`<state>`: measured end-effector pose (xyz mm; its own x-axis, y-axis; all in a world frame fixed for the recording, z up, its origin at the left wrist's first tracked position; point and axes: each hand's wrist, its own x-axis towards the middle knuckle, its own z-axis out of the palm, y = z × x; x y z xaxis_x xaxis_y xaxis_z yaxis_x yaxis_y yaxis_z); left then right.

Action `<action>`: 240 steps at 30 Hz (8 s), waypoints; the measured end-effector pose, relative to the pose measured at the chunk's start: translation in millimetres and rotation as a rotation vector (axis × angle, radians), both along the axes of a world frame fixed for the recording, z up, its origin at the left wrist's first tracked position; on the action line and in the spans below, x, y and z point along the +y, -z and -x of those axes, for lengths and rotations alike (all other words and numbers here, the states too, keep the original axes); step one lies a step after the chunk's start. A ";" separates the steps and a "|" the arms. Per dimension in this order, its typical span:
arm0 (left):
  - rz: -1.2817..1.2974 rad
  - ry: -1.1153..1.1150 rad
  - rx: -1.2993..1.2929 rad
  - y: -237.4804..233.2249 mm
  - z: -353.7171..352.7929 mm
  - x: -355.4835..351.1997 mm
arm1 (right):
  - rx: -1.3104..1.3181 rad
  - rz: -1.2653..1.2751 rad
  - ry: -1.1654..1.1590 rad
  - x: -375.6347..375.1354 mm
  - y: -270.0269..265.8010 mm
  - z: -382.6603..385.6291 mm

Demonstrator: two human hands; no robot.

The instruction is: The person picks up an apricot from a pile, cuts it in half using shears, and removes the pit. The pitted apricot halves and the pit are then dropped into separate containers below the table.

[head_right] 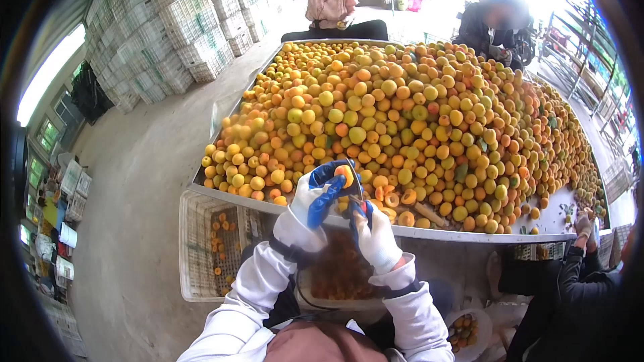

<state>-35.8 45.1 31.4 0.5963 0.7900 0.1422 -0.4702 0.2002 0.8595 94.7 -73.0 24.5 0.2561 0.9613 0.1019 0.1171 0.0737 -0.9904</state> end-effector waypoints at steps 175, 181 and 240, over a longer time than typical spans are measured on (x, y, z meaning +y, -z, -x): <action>0.262 -0.053 -0.109 1.8 -7.2 -20.0 | 0.568 -0.107 0.201 12.7 3.4 -14.1; -0.191 -0.187 0.164 -49.0 87.6 -2.3 | -0.252 -0.233 0.439 23.8 21.7 -46.0; -0.026 0.175 -0.041 -19.9 -9.3 9.9 | -0.217 -0.157 0.090 -11.7 -6.0 -12.9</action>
